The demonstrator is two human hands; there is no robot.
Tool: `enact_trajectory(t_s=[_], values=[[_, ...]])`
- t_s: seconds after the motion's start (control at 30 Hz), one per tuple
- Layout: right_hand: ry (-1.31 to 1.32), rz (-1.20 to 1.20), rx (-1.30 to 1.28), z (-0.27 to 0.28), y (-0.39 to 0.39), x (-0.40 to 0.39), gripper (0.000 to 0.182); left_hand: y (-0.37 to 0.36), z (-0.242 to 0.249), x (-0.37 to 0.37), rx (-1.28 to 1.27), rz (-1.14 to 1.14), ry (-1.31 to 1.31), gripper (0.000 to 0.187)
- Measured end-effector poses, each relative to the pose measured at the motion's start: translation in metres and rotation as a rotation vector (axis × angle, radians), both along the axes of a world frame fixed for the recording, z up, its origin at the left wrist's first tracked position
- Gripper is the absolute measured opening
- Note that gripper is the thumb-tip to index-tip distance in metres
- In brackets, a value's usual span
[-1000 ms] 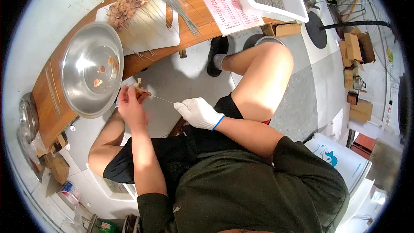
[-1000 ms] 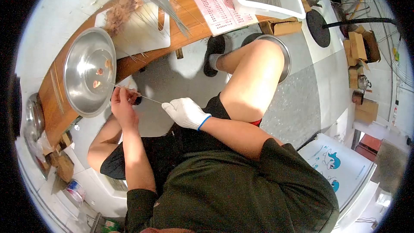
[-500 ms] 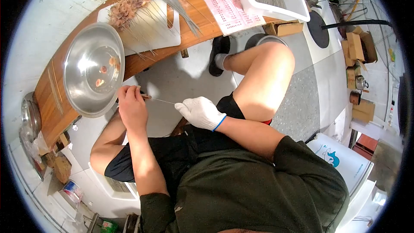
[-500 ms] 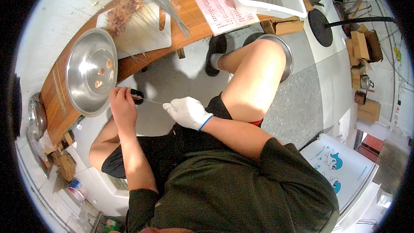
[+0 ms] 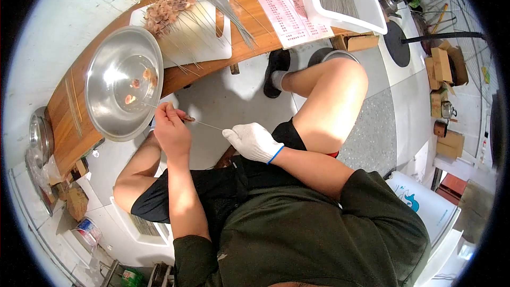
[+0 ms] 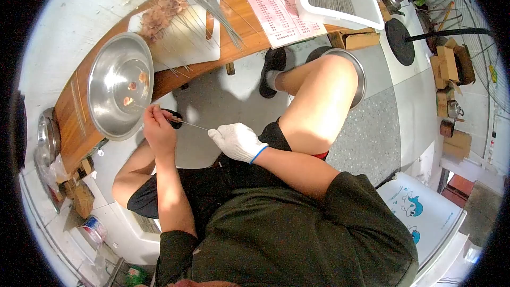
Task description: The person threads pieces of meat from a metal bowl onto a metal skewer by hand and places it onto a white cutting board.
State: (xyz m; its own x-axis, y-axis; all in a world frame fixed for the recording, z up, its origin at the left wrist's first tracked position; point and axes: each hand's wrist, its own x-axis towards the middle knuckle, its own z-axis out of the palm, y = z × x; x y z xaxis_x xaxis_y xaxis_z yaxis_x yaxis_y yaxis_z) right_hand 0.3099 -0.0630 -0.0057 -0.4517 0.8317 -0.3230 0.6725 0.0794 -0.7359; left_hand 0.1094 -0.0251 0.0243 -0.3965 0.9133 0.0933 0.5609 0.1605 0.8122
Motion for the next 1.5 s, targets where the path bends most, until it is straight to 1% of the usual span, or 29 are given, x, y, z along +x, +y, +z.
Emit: enact_trajectory(t_s=[0.07,0.1,0.17,0.3,0.37,0.47,0.57,0.6,0.7,0.8,0.9,1.0,1.1,1.2,1.3,1.4,1.5], values=[[0.018,-0.010,0.026,0.003,0.000,0.000,0.050,0.000,-0.006,-0.005,-0.041,0.032,-0.114,0.019],[0.028,-0.016,0.038,0.003,0.000,0.000,0.048,0.000,-0.010,-0.004,-0.022,0.014,-0.167,0.019],[0.014,-0.024,-0.004,-0.002,0.000,0.000,0.051,-0.001,-0.018,-0.002,0.014,-0.019,-0.272,0.019],[-0.010,-0.052,-0.072,0.004,0.002,0.001,0.053,-0.004,-0.019,0.007,-0.002,-0.061,-0.391,0.018],[0.006,-0.070,-0.040,0.006,0.002,0.000,0.053,-0.003,-0.017,0.009,0.003,-0.061,-0.413,0.016],[0.025,-0.107,-0.005,0.005,0.001,0.000,0.053,0.003,-0.012,0.003,0.069,-0.013,-0.944,0.012],[0.041,-0.137,0.084,0.000,0.003,0.001,0.052,0.004,-0.013,-0.017,0.127,-0.103,-1.142,0.009],[0.049,-0.144,0.120,0.001,0.004,0.000,0.051,0.002,-0.014,-0.020,0.152,-0.058,-1.141,0.005],[0.038,-0.162,0.132,0.013,0.005,0.000,0.049,-0.004,-0.018,-0.030,0.109,-0.023,-1.003,0.014],[0.017,-0.175,0.196,0.011,0.004,-0.001,0.047,-0.007,-0.014,-0.023,0.064,0.021,-0.564,0.026],[0.053,-0.191,0.273,0.013,0.004,0.000,0.046,-0.009,-0.020,-0.015,0.177,-0.083,-0.411,0.029],[0.059,-0.225,0.289,0.012,0.003,-0.001,0.045,-0.009,-0.032,-0.013,0.211,-0.004,-0.228,0.029],[0.073,-0.216,0.311,0.013,0.004,0.000,0.045,-0.009,-0.032,-0.014,0.183,0.028,-0.075,0.026],[0.075,-0.229,0.291,0.013,0.005,0.000,0.045,-0.009,-0.027,-0.010,0.159,0.026,-0.109,0.022],[0.069,-0.225,0.299,0.010,0.004,0.000,0.045,-0.006,-0.026,-0.008,0.110,0.085,-0.279,0.020],[0.065,-0.225,0.304,0.009,0.004,0.000,0.046,-0.004,-0.026,-0.011,0.058,0.076,-0.452,0.019],[0.049,-0.221,0.317,0.009,0.004,0.000,0.046,-0.002,-0.018,-0.009,-0.021,0.125,-0.390,0.018]])
